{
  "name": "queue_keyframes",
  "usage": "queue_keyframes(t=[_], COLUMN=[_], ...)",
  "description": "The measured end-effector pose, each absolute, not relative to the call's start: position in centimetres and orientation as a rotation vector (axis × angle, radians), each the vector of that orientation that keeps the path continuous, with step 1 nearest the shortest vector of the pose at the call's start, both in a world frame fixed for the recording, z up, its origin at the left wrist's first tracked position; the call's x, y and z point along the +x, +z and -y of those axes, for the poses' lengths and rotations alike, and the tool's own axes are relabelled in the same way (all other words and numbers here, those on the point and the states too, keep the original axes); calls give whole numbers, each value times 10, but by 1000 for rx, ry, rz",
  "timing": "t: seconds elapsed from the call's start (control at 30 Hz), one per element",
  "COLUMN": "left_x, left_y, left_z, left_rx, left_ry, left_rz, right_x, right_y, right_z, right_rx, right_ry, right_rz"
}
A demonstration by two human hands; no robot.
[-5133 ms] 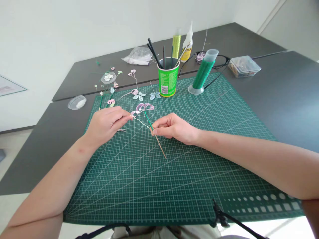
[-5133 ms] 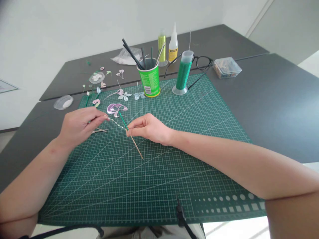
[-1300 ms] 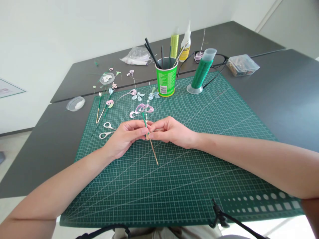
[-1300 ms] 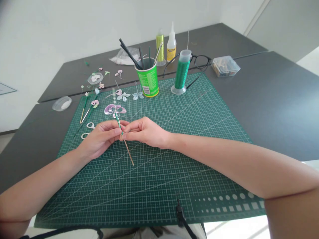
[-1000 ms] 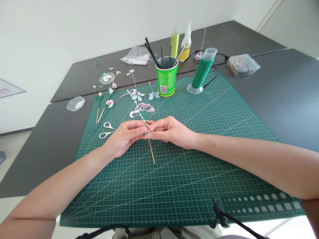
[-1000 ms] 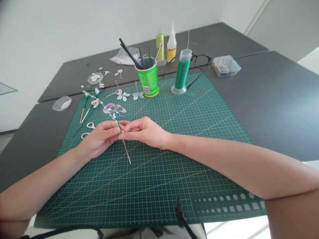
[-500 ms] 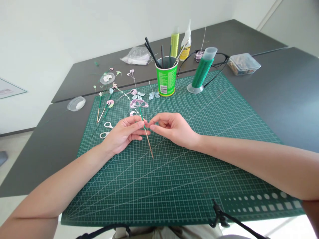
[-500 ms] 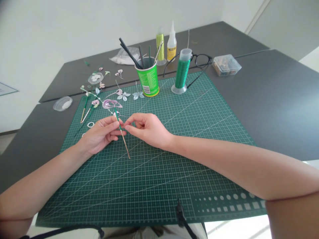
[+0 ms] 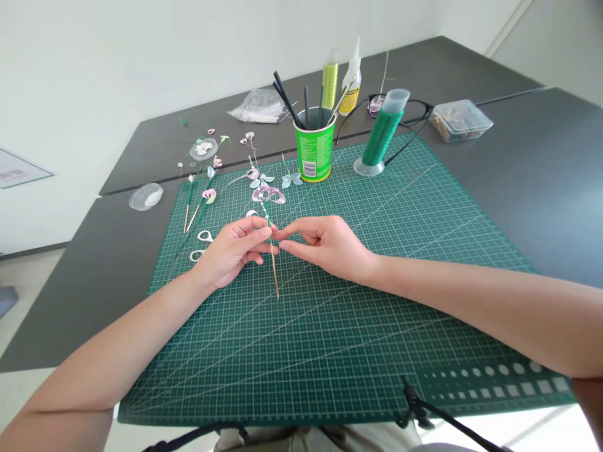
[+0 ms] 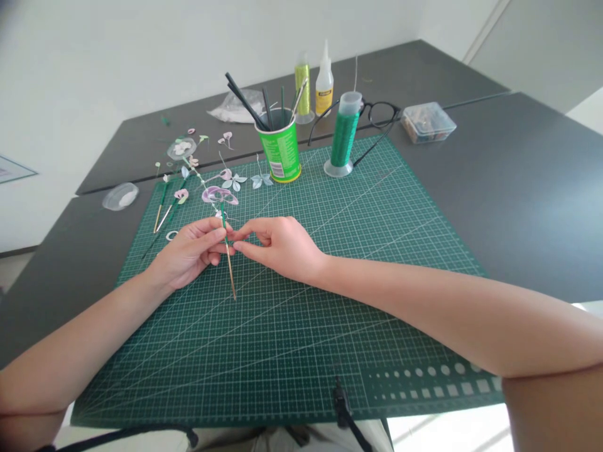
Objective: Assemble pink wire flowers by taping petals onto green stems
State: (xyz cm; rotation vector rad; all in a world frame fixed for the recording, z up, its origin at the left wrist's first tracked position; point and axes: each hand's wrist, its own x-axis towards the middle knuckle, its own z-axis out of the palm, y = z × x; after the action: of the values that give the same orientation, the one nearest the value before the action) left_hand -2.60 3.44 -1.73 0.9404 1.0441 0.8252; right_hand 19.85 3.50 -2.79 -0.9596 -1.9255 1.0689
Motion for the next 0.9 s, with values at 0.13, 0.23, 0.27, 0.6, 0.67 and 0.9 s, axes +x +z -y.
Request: queue_keyframes(t=[0.13,0.23,0.27,0.6,0.67,0.9], left_x=[-26,-25,-25,-23,-23,-23], left_y=[-18,-18,-18,-13,-13,-16], left_z=[-34,-34,-34,-31,-31,-32], left_rx=[952,946,941,964,963,1006], left_ry=[817,806,801,772,775,817], left_rz=[-1044,-1040,-1040,-1045,-1051,-1088], right_x=[197,197,197,200,201,205], right_y=[-30,-31,-31,-28,-26,-18], right_z=[-36,-37,-38,-39,-39,-45], right_rx=[-929,-895,-886,-776,-708,-463], right_ry=[1162,1267,1296,1394,1494,1656], right_rz=[1893,1859,1850,1610,1506,1259])
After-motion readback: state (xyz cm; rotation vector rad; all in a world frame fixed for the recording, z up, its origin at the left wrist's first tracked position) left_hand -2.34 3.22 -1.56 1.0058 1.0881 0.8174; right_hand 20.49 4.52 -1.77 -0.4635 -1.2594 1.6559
